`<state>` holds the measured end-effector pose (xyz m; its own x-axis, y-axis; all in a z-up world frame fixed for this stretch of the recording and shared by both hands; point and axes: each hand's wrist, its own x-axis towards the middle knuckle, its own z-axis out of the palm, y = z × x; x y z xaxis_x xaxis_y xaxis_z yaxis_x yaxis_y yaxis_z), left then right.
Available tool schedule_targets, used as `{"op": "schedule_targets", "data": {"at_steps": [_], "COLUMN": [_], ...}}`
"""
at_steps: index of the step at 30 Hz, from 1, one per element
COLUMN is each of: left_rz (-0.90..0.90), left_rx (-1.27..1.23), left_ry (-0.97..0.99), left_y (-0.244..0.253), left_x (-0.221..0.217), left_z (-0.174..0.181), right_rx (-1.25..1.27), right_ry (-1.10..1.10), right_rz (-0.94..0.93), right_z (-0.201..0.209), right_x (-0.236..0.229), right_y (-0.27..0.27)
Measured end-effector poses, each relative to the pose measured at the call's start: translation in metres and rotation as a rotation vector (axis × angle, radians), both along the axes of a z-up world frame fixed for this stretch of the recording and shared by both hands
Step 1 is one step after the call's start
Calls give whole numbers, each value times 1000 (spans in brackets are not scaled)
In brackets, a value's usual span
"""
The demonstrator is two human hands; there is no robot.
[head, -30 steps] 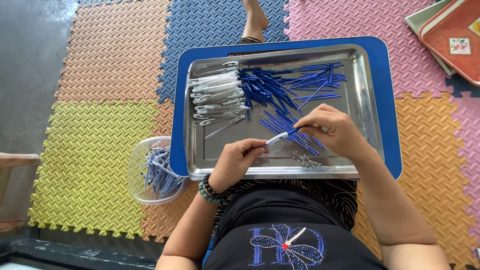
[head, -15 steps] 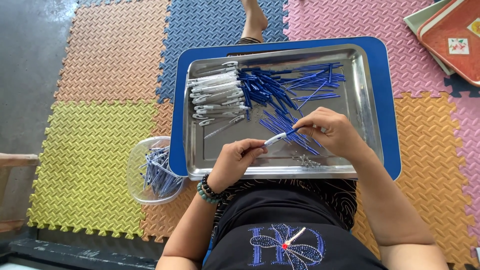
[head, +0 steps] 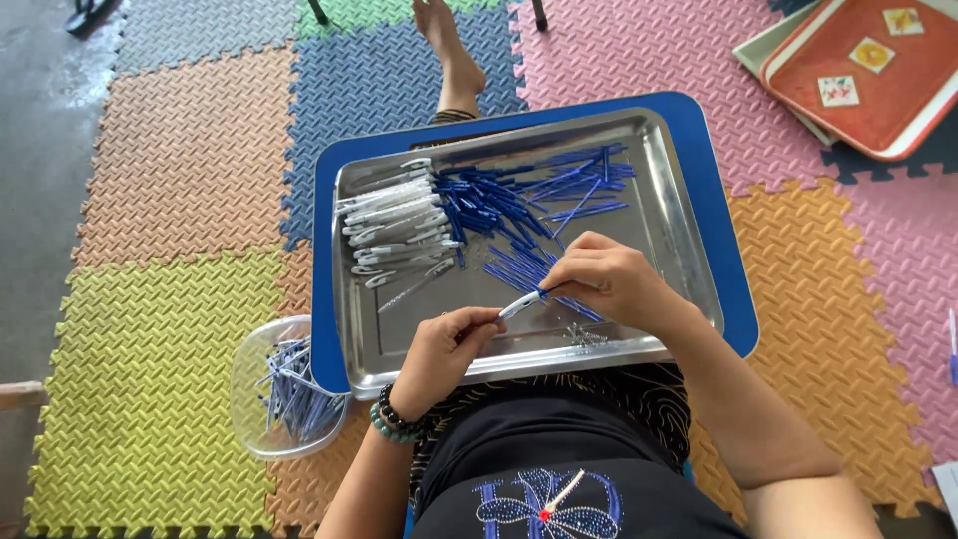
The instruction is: Manually assembling pens by inserting ink refills into plastic barrels.
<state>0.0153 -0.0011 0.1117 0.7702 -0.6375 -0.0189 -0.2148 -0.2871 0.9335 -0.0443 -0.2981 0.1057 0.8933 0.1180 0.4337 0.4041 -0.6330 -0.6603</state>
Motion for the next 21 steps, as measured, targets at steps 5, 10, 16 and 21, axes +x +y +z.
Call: {"op": "schedule_targets", "data": {"at_steps": [5,10,16,21], "left_rz": [0,15,33,13], "left_rx": [17,18,26,20], "left_ry": [-26,-25,-26,-68], "left_y": [-5,-5,-8,-8], "left_x": [1,2,3,4], "left_z": [0,-1,2,4], "right_rx": [-65,-62,-42,-64], "right_ry": [44,87,71,0], "right_rz": [-14,-37,-21,-37], "right_z": [-7,-9,-11,-11], "right_x": [0,-3,-1,1], "right_y": [3,-4,-2,5]}}
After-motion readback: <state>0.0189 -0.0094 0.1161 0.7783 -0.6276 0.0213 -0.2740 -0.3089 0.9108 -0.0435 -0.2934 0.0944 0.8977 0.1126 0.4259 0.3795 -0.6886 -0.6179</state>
